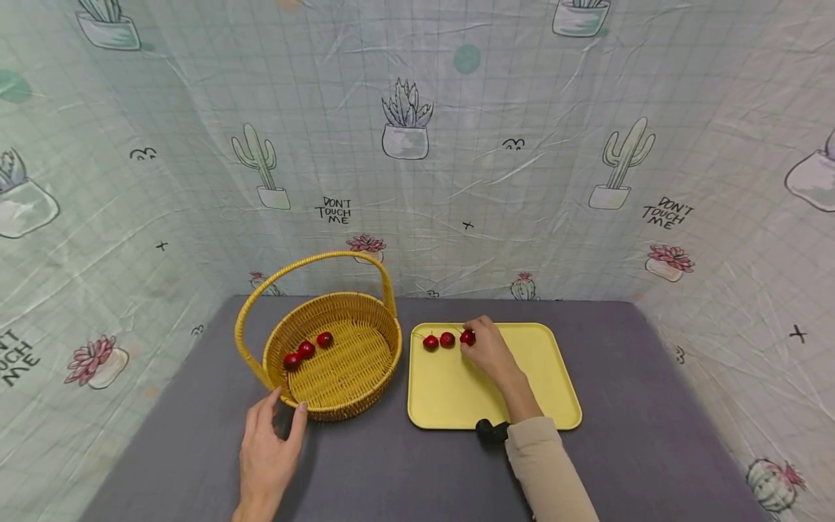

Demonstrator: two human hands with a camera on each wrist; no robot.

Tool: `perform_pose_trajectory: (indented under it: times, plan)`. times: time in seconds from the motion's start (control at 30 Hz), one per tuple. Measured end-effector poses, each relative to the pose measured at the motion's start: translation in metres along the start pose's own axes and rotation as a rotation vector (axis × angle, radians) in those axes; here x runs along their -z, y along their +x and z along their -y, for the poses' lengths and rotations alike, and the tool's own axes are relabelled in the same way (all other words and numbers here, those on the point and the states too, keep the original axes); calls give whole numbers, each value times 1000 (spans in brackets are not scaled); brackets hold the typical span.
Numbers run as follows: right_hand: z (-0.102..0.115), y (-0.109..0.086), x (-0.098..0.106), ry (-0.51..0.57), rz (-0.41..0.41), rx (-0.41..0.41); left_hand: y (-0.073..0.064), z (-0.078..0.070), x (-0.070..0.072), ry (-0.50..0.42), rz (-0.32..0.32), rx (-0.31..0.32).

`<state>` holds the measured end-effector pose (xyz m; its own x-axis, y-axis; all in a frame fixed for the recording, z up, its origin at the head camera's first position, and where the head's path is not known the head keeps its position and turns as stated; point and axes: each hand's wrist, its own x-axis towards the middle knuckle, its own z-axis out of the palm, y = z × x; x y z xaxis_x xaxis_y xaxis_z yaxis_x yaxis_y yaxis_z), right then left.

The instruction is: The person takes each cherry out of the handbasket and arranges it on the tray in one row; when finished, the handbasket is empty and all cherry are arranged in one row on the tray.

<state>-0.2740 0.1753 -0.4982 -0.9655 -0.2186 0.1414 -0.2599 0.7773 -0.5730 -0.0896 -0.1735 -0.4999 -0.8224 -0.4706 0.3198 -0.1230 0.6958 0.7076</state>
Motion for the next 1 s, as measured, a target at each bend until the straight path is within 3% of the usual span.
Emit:
perform_pose_trajectory:
  times: [0.3, 1.0]
  plan:
    - [-3, 1, -9, -33, 28, -50, 0, 1, -1, 7, 3, 4]
    - [-3, 1, -11, -60, 26, -47, 0, 1, -1, -1, 4, -5]
